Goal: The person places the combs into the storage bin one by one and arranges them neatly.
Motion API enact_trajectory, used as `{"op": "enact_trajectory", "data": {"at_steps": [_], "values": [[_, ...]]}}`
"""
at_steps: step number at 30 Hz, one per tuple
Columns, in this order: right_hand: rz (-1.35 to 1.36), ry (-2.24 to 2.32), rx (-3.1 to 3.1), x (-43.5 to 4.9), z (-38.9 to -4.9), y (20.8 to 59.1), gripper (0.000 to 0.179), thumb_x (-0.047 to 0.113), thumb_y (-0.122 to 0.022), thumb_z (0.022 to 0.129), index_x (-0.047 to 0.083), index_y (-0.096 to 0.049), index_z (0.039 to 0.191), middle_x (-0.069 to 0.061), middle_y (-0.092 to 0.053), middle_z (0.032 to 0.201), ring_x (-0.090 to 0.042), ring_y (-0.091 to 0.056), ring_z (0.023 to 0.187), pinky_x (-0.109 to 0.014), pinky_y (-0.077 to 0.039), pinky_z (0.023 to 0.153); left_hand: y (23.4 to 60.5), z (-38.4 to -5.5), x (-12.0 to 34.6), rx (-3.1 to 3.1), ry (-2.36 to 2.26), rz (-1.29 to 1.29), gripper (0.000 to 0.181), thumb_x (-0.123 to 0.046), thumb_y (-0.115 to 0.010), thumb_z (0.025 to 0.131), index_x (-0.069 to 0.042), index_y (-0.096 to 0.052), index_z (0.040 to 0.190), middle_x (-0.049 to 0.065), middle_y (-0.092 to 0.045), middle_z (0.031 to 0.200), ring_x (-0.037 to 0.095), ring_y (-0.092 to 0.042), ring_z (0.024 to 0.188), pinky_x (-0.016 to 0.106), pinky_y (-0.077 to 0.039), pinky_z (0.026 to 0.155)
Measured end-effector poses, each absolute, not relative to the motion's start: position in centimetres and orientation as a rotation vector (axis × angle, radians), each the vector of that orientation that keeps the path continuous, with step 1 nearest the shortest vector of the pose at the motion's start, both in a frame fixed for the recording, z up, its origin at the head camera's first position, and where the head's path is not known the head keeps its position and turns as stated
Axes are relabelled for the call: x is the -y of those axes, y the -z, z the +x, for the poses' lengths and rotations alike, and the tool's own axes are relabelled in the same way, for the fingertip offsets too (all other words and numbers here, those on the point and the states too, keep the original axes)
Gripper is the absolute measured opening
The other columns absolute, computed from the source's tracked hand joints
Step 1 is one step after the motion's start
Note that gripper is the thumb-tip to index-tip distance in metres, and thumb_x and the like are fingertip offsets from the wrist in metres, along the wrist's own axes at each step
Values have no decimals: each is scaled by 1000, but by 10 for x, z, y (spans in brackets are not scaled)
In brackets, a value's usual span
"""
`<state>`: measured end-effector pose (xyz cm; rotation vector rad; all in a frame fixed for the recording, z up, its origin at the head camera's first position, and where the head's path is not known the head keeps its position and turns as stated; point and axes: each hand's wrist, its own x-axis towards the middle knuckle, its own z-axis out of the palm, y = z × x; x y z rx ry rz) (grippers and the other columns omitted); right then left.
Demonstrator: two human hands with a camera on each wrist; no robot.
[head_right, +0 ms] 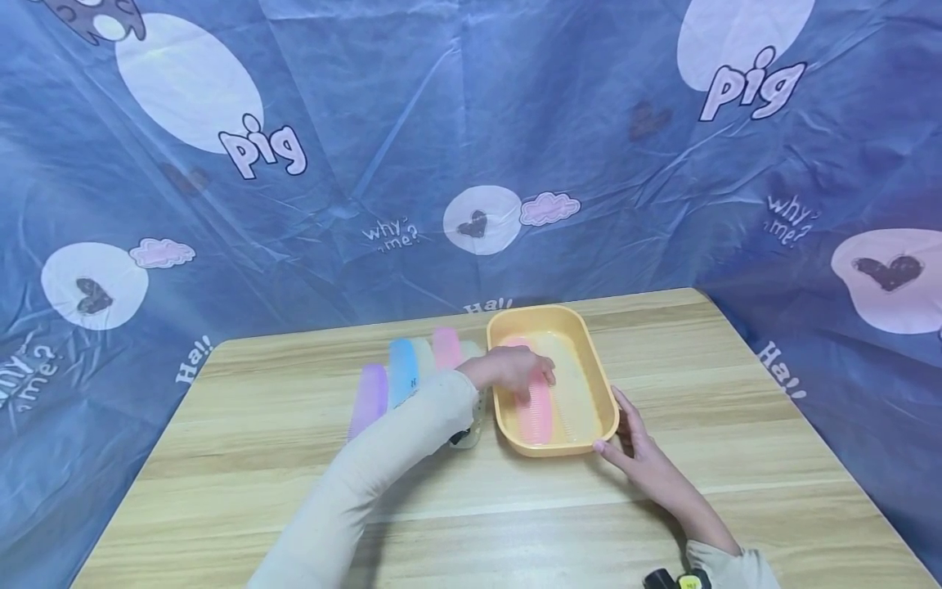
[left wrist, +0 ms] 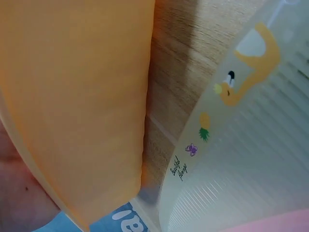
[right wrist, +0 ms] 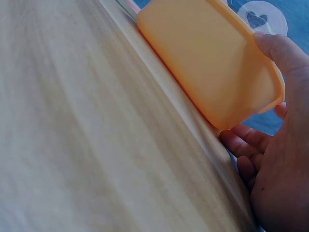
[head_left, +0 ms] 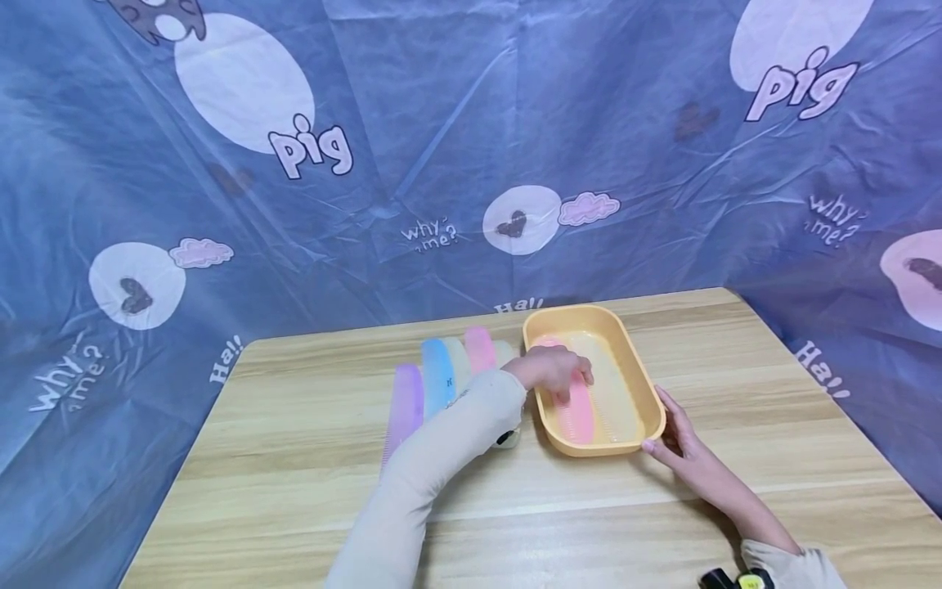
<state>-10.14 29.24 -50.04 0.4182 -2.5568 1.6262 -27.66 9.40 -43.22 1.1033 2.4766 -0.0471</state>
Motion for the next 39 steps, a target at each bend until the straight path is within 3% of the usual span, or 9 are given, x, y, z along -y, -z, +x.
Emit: {"op": "enact_trajectory", "data": {"at_steps": [7, 18, 24, 34, 39], "values": [[414, -1627, 2561, -292, -102, 501, 82, 0, -56, 93, 8, -1, 154, -45, -21, 144, 24, -32, 114, 1, -30, 87, 433, -275, -92, -2496, 48, 1126, 55, -22, -81, 74, -41, -61, 121, -21, -56, 126, 5, -48, 110, 23, -40, 75], [429, -1609, 2537, -290, -102, 499, 82, -3, -56, 92, 2, -1, 153, -46, -23, 141, 23, -33, 113, -1, -31, 85, 427, -267, -89, -2483, 138, 1171, 65, -8, -72, 79, -44, -53, 131, -23, -42, 145, 6, -44, 124, 29, -37, 98], [393, -1628, 2577, -290, -101, 498, 81, 2, -55, 95, 5, 0, 154, -42, -22, 145, 23, -33, 113, -1, -31, 86, 428, -266, -87, -2488, 170, 1176, 67, -9, -72, 81, -45, -51, 133, -19, -41, 148, 9, -44, 132, 30, -41, 93], [402, -1600, 2572, -291, -100, 498, 81, 1, -56, 94, 5, -2, 154, -44, -24, 144, 23, -33, 113, -1, -31, 85, 427, -268, -84, -2484, 200, 1199, 68, -12, -76, 78, -45, -53, 132, -18, -44, 146, 10, -47, 131, 29, -45, 83], [388, -1631, 2586, -291, -100, 497, 81, 4, -55, 95, 7, 0, 154, -44, -20, 146, 25, -30, 114, 0, -30, 87, 428, -271, -84, -2487, 111, 1190, 65, -16, -78, 75, -43, -56, 130, -17, -53, 138, 8, -54, 116, 25, -45, 76]]}}
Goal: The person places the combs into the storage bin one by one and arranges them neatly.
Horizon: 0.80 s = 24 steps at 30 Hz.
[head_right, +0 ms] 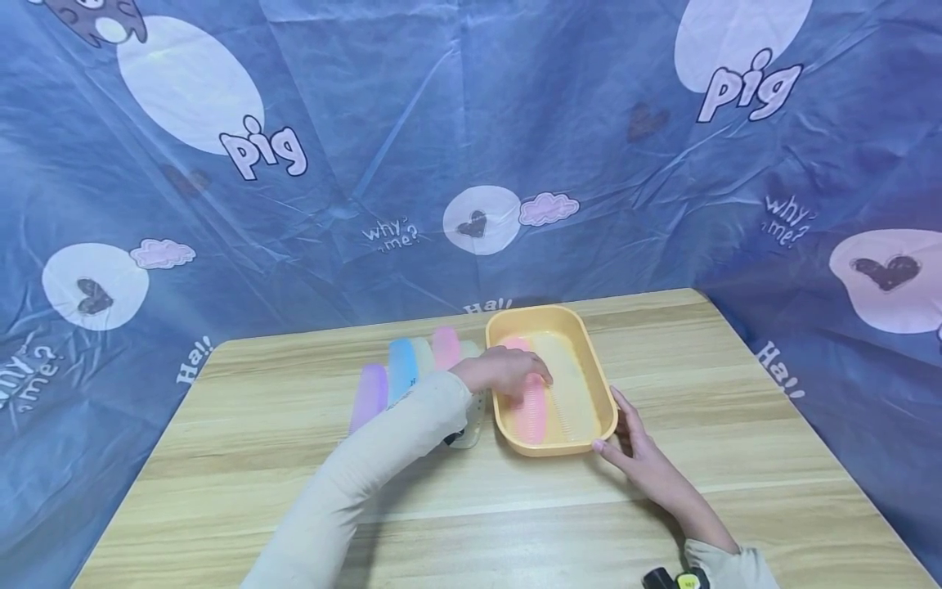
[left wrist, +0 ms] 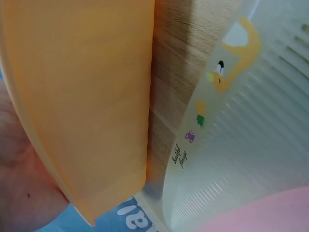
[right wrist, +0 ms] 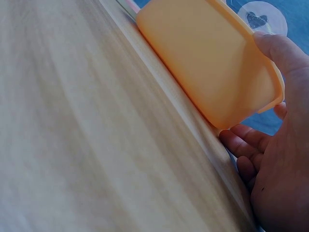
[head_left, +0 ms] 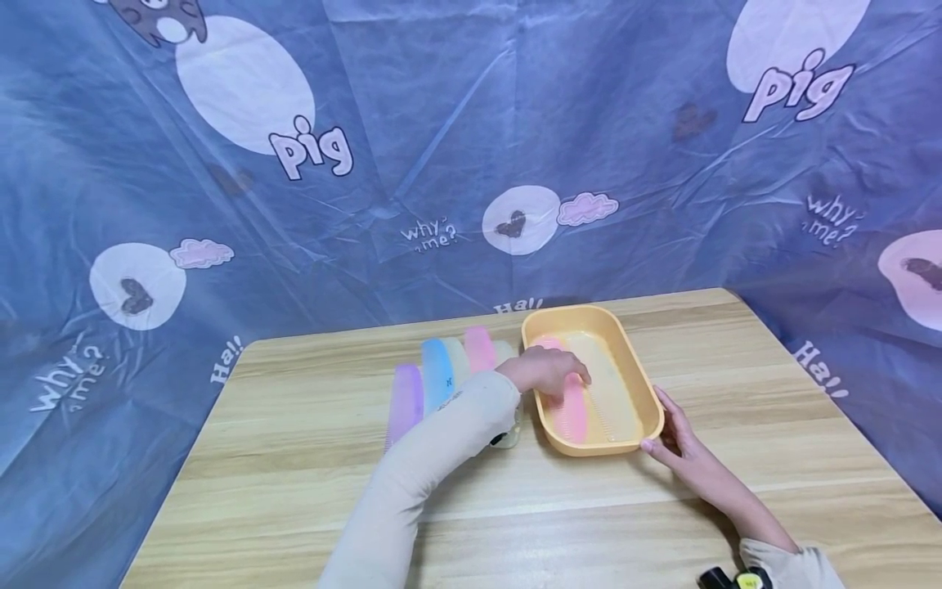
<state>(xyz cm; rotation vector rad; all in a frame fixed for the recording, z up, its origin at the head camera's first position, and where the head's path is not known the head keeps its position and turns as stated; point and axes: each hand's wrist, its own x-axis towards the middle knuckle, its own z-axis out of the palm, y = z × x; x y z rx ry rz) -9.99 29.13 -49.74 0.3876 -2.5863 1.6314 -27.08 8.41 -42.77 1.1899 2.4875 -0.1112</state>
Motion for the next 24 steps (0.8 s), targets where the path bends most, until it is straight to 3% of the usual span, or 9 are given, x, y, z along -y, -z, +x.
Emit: {"op": "enact_trajectory", "data": {"at_steps": [3, 6, 12, 16, 24], "values": [[380, -1638, 2590, -291, -100, 498, 81, 4, -55, 95, 9, 1, 155, -44, -19, 146, 26, -30, 114, 1, -29, 87, 427, -272, -82, -2495, 9, 1195, 60, -21, -78, 75, -41, -58, 128, -14, -60, 126, 7, -55, 98, 23, -44, 72], [382, -1622, 2590, -291, -99, 498, 81, 4, -55, 95, 8, 0, 155, -44, -20, 146, 26, -30, 113, 0, -29, 87, 426, -273, -80, -2509, -76, 1217, 56, -27, -79, 76, -38, -59, 127, -12, -62, 116, 8, -53, 91, 24, -44, 75], [381, -1597, 2585, -291, -98, 497, 81, 3, -56, 94, 5, -1, 154, -44, -22, 145, 25, -30, 113, 0, -30, 86, 423, -274, -73, -2583, -178, 1269, 52, -39, -77, 78, -34, -60, 127, -11, -62, 122, 6, -56, 110, 32, -42, 94], [376, -1590, 2580, -291, -97, 496, 81, 3, -56, 94, 4, -2, 154, -44, -23, 144, 25, -30, 113, 0, -30, 86, 421, -277, -66, -2626, -247, 1290, 51, -43, -74, 81, -33, -59, 129, -8, -61, 129, 11, -54, 121, 35, -43, 98], [388, -1594, 2575, -291, -98, 497, 80, 1, -55, 94, 3, -1, 153, -44, -23, 143, 24, -33, 113, 0, -31, 86, 420, -287, -34, -2703, -527, 1233, 50, -43, -71, 84, -28, -59, 129, -10, -59, 134, 14, -54, 124, 35, -39, 108]]}}
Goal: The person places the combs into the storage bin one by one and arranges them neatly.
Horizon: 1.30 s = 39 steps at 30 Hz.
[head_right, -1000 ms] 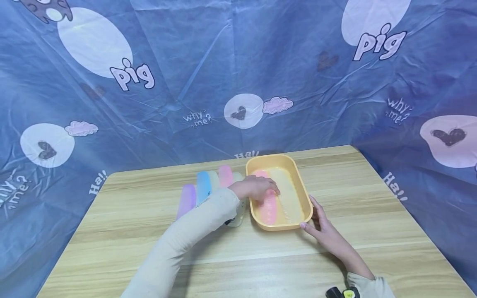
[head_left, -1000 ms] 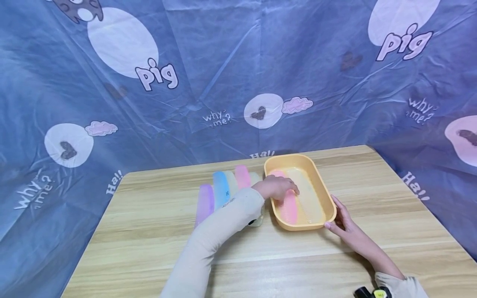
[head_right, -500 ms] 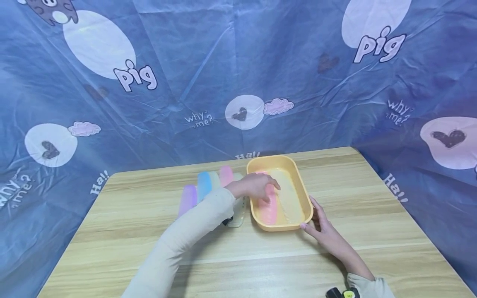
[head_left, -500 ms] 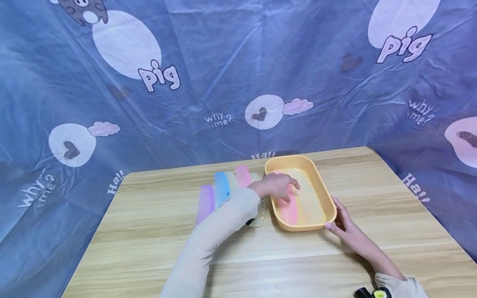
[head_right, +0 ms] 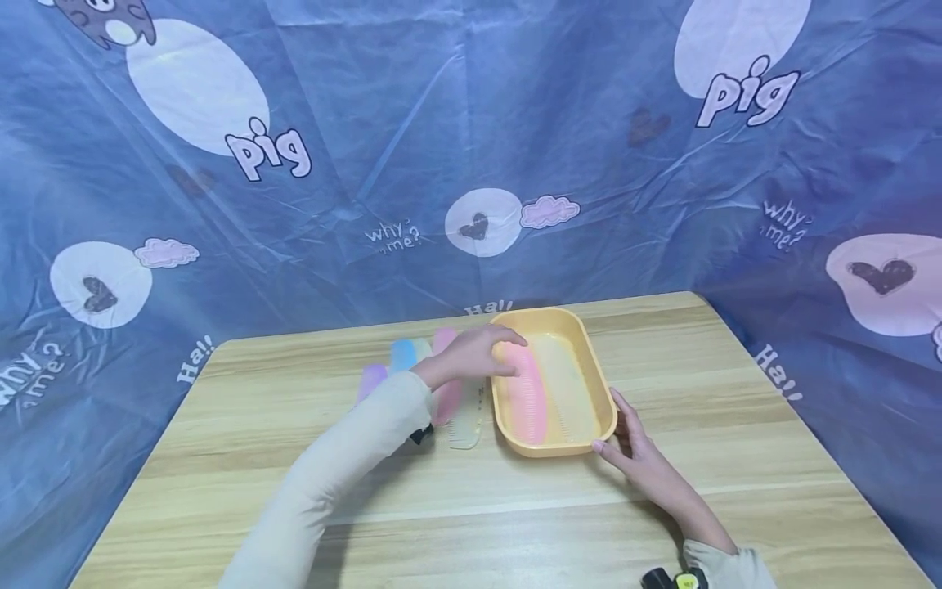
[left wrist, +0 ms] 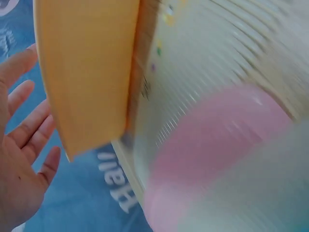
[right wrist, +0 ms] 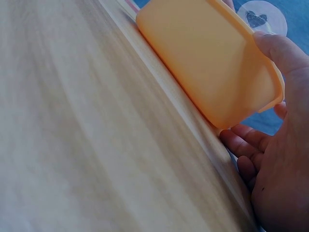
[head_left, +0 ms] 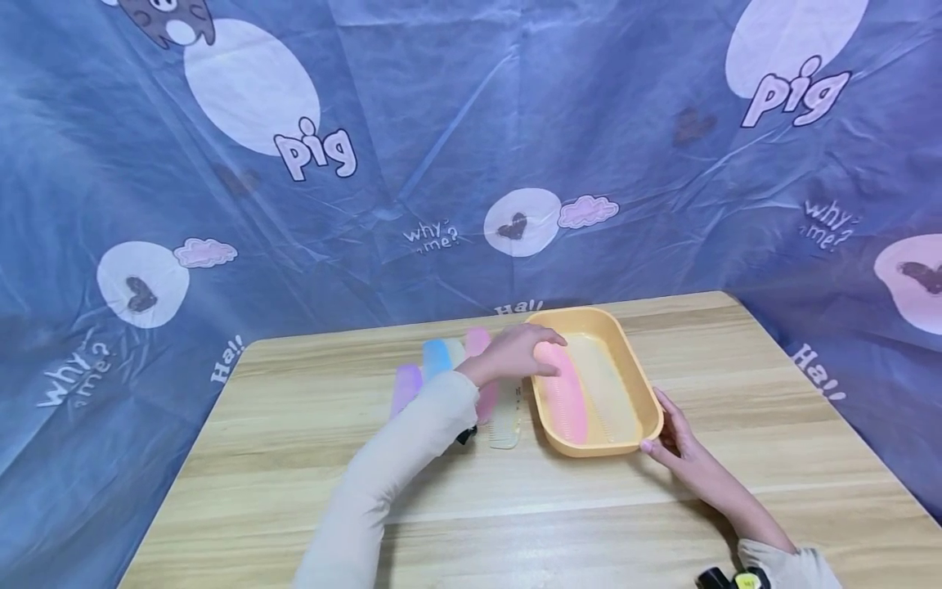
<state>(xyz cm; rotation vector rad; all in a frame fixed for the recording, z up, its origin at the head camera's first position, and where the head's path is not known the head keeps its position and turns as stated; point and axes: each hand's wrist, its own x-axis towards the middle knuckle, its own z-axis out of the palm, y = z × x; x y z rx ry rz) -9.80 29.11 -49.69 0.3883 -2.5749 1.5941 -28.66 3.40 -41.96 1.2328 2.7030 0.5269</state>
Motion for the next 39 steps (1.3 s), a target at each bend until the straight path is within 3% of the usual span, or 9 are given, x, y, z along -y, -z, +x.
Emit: {"op": "enact_trajectory", "data": {"at_steps": [6, 18, 34, 36, 39], "values": [[418, -1600, 2549, -290, -99, 496, 81, -1, -56, 93, 4, -2, 154, -46, -21, 143, 25, -31, 114, 1, -30, 87, 414, -295, 1, -2747, -893, 1024, 52, -41, -74, 82, -25, -59, 129, -3, -61, 132, 17, -58, 118, 39, -41, 106], [471, -1606, 2543, -294, -99, 497, 82, -3, -54, 93, 4, 0, 154, -47, -21, 142, 22, -36, 113, 1, -32, 86, 396, -305, 60, -2644, -1354, 774, 47, -29, -78, 81, -18, -62, 124, 8, -64, 127, 27, -55, 124, 49, -39, 107], [451, -1601, 2547, -292, -101, 497, 82, -3, -54, 93, 7, -1, 155, -44, -23, 143, 23, -34, 115, 0, -31, 86, 386, -303, 114, -2673, -1478, 624, 45, -29, -74, 85, -16, -60, 126, 10, -62, 128, 30, -55, 123, 50, -39, 103], [444, -1594, 2558, -291, -100, 497, 81, -2, -54, 94, 7, -2, 155, -35, -27, 147, 22, -35, 115, 0, -31, 87, 388, -303, 120, -2678, -1481, 611, 46, -28, -73, 85, -15, -59, 127, 11, -62, 128, 32, -54, 124, 51, -38, 104], [438, -1587, 2574, -290, -100, 496, 79, 0, -53, 95, 8, -1, 155, -35, -28, 146, 22, -35, 115, 0, -32, 87, 392, -303, 129, -2676, -1482, 583, 48, -28, -73, 85, -13, -58, 129, 12, -61, 129, 34, -53, 125, 52, -37, 106]]}}
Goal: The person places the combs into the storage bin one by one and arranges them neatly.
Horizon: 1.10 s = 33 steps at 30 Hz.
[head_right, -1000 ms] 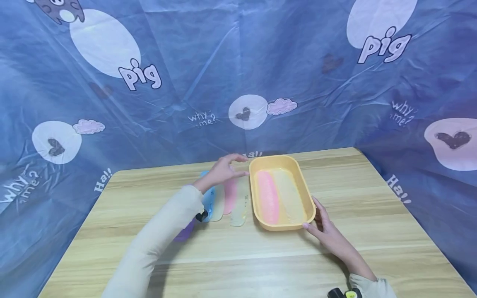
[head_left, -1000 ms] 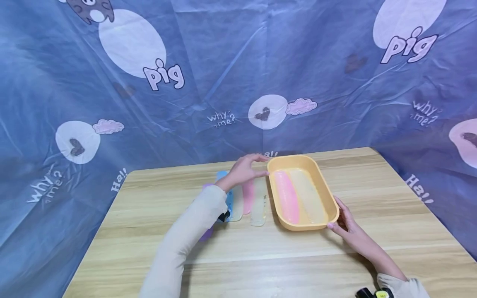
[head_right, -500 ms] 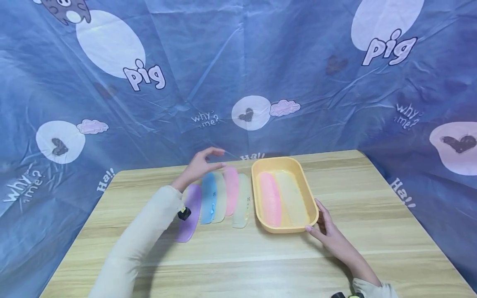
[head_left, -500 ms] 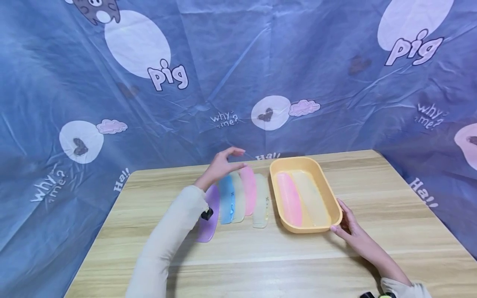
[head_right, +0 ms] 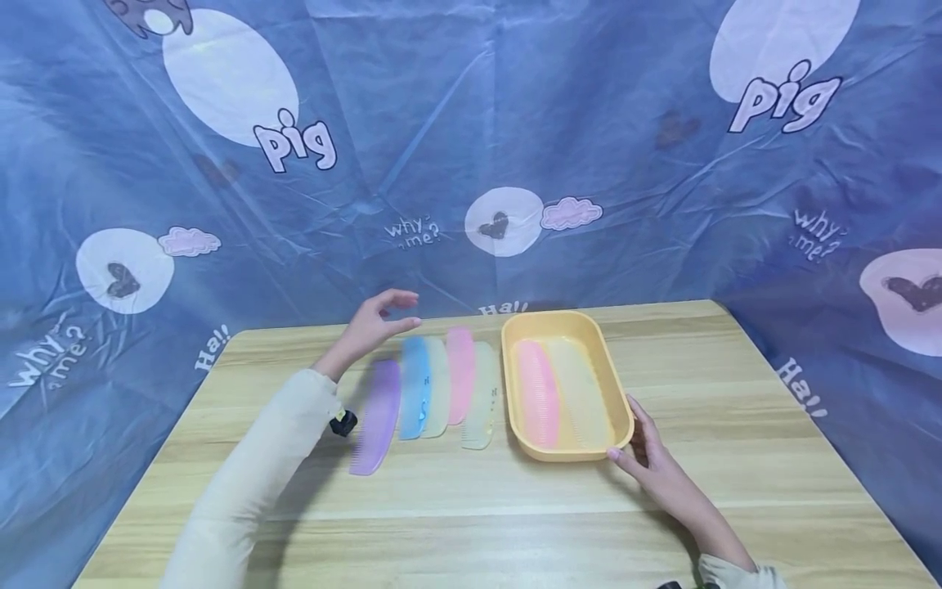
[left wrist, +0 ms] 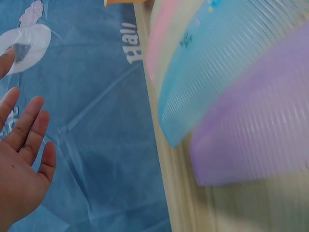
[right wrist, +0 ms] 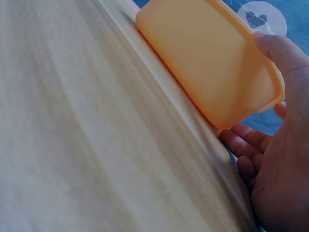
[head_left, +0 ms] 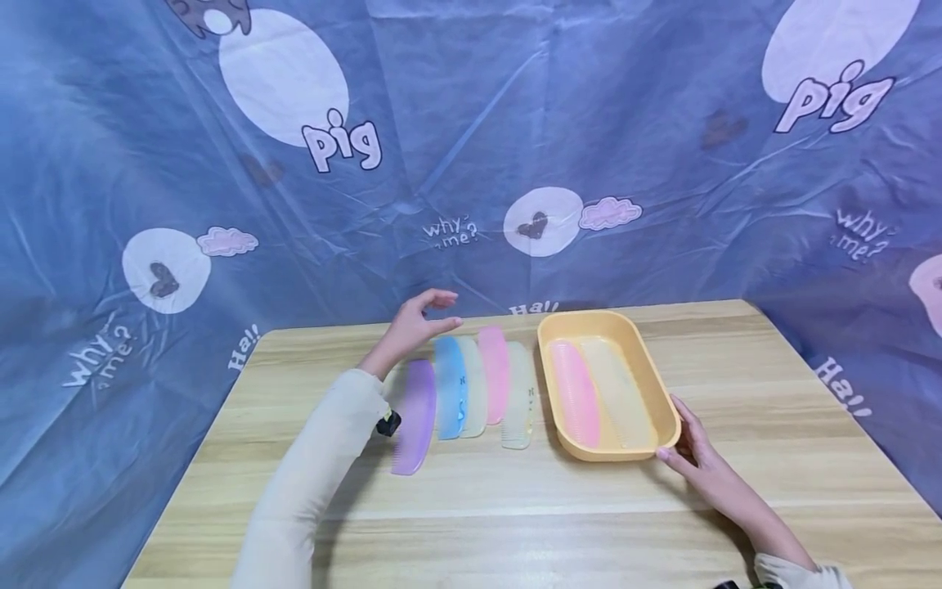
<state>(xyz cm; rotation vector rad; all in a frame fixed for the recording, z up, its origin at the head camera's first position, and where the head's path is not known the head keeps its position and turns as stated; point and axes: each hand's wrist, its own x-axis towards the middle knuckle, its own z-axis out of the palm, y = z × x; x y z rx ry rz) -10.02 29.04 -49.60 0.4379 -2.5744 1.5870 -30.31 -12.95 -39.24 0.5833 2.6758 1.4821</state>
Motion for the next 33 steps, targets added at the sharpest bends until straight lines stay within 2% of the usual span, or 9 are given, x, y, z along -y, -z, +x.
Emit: {"op": "enact_trajectory", "data": {"at_steps": [2, 3, 6, 14, 18, 25, 33], "values": [[431, -1582, 2586, -290, -100, 496, 79, 1, -53, 95, 7, -1, 154, -36, -28, 145, 22, -35, 114, 0, -32, 87, 395, -303, 135, -2674, -1493, 555, 48, -26, -73, 85, -12, -58, 128, 13, -60, 129, 35, -52, 125, 52, -37, 106], [432, -1584, 2587, -290, -100, 495, 79, 1, -53, 95, 7, 0, 154, -43, -26, 141, 22, -35, 114, 1, -32, 87, 396, -303, 138, -2676, -1490, 543, 49, -27, -73, 85, -12, -58, 129, 14, -60, 129, 35, -52, 125, 52, -37, 106], [436, -1590, 2583, -291, -99, 495, 80, 1, -53, 95, 9, 1, 155, -47, -23, 140, 23, -33, 115, 1, -31, 87, 401, -302, 145, -2678, -1489, 503, 47, -27, -74, 84, -13, -59, 127, 12, -61, 128, 34, -52, 125, 51, -40, 104], [477, -1616, 2543, -290, -100, 497, 80, -3, -52, 94, 6, 0, 154, -46, -22, 141, 21, -36, 116, 0, -32, 88, 417, -297, 162, -2693, -1438, 439, 47, -24, -73, 85, -10, -58, 127, 14, -60, 128, 32, -54, 118, 48, -44, 99], [456, -1624, 2557, -291, -99, 497, 80, -2, -52, 95, 6, 0, 154, -47, -18, 143, 24, -32, 117, 2, -30, 88, 423, -295, 168, -2670, -1442, 415, 50, -24, -74, 84, -7, -57, 128, 16, -59, 130, 35, -53, 119, 48, -43, 101], [456, -1578, 2563, -291, -100, 498, 80, -3, -53, 94, 4, -1, 154, -44, -25, 141, 21, -37, 112, 0, -33, 84, 433, -292, 181, -2599, -1427, 344, 57, -24, -73, 85, -4, -52, 134, 22, -54, 133, 33, -52, 118, 46, -42, 103], [455, -1584, 2560, -291, -101, 497, 80, -3, -53, 93, 5, -2, 154, -44, -25, 141, 21, -36, 113, 0, -32, 85, 443, -288, 193, -2539, -1313, 334, 66, -28, -70, 87, -1, -44, 140, 24, -49, 139, 37, -48, 124, 50, -38, 107]]}}
